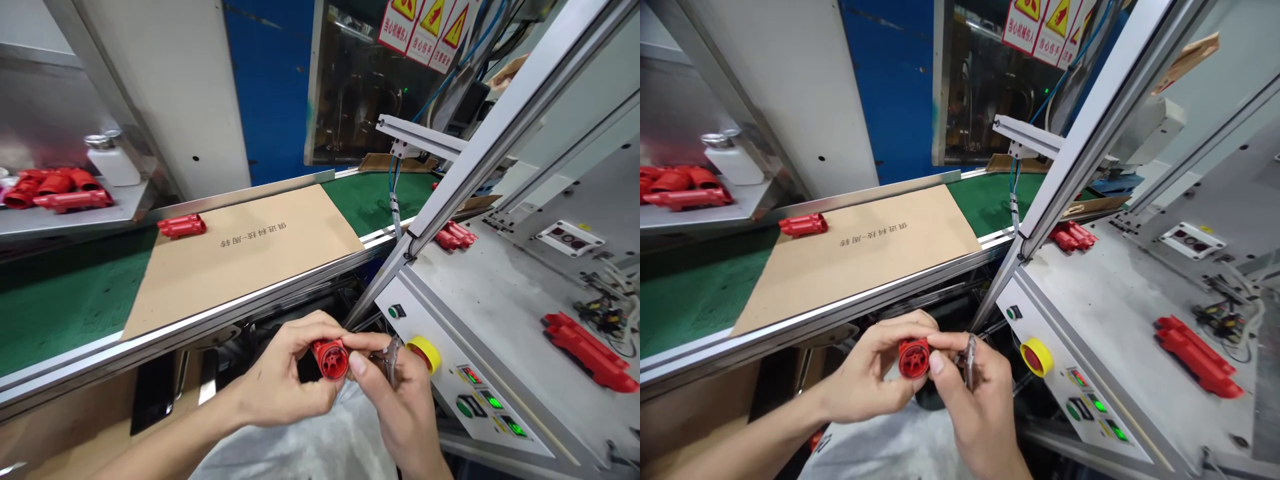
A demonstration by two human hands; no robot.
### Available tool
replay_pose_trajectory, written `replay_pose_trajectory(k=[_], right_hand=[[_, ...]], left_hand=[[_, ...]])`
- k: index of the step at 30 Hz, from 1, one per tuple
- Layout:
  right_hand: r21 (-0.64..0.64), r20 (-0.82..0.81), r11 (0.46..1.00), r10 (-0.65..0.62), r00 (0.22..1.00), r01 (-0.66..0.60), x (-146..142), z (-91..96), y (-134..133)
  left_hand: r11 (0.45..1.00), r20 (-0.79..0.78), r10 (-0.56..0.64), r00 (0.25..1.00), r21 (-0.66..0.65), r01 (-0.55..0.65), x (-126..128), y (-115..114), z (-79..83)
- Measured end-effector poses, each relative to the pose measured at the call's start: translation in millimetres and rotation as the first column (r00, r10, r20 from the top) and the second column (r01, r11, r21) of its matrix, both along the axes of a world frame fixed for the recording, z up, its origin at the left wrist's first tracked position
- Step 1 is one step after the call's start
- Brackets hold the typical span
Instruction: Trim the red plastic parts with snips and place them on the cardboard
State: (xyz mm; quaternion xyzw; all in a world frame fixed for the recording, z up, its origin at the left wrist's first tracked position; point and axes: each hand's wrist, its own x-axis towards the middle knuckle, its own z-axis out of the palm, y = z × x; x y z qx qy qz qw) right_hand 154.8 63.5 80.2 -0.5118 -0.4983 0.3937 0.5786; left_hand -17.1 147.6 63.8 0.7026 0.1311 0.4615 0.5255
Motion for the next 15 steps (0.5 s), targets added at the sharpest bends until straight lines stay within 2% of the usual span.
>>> replay_pose_trajectory(k=[6, 9, 12, 15], right_hand=[[-0.007, 0.005, 1.0, 0.007, 1.0, -0.007, 2, -2.0, 0], [-0.018, 0.019, 1.0, 0.016, 1.0, -0.016, 3, -0.2, -3], [-0.04, 0.051, 0.999, -0.005, 0.999, 0.007, 7, -1.0, -6], [-0.063, 0.04, 0.998, -0.027, 0.999, 0.029, 9, -11.2, -7]], left_hand=[[1.0, -0.027, -0.013, 1.0, -0.004, 0.013, 2, 1, -2.5], [0.998, -0.031, 0.018, 0.999, 0.054, -0.017, 2, 3, -1.7], [0.99, -0.048, 0.116, 0.992, 0.088, -0.112, 2, 4, -6.9], [0.961, -0.065, 0.27, 0.961, 0.079, -0.265, 2, 2, -20.1]])
